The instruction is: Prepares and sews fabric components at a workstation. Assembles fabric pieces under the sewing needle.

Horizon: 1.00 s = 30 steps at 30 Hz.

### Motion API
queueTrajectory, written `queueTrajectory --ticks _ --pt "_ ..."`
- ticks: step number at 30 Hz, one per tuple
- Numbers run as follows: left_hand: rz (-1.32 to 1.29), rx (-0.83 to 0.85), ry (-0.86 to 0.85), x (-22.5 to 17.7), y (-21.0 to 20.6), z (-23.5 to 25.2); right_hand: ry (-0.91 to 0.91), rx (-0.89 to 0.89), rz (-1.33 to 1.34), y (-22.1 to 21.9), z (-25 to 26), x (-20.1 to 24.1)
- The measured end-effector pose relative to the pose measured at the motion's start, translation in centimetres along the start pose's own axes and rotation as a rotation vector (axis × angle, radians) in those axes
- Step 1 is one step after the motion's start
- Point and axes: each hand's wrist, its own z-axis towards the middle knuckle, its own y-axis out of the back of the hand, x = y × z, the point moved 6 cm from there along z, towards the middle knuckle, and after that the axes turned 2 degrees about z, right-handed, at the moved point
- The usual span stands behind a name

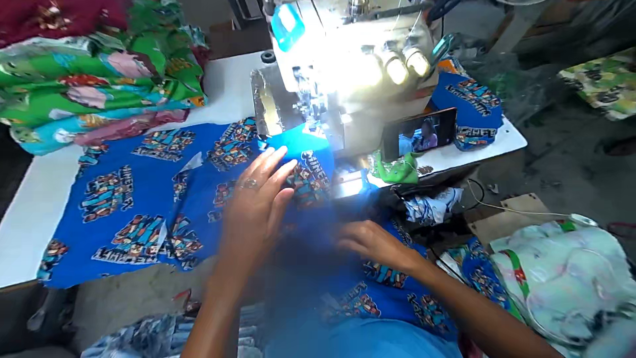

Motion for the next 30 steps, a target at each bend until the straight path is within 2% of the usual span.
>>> queueTrajectory --ticks 3,6,11,16,19,23,27,29,30 --pt "-0.04 0.055 0.02 -0.4 0.3 -3.5 -0.122 0.056 -0.087 -0.3 -3.7 -1.8" --pt "-0.099 0.202 0.057 -0.8 -1.5 -7.7 -0.199 0.072 -0.105 -0.1 -6.4 -2.9" --pt "-0.236 0.447 0.17 -1.1 -7.0 -15.9 -0.203 0.006 -0.087 -0.1 -8.5 -3.6" --pt "-0.379 0.642 0.239 -3.8 -10.5 -21.0 -0.2 0.148 -0.01 -3.2 -8.4 -1.5" --pt "-0.365 0.619 0.239 -4.3 -11.1 -21.8 -0.145 0.166 0.012 -4.9 -8.0 -0.5" --pt "-0.33 0.531 0.277 -3.4 -10.7 -20.6 -0.141 0.156 -0.031 -4.5 -7.2 -1.0" --pt "-0.309 0.456 0.29 -2.5 -11.0 -19.3 -0.065 0.313 0.025 -6.0 -7.8 0.3" --pt "-0.343 0.513 0.293 -3.2 -10.8 -17.8 0.002 0.32 -0.002 -7.1 -8.2 0.7" --pt "-0.39 0.599 0.348 -4.1 -10.2 -16.7 0.024 0.302 -0.018 -7.5 -8.3 0.8"
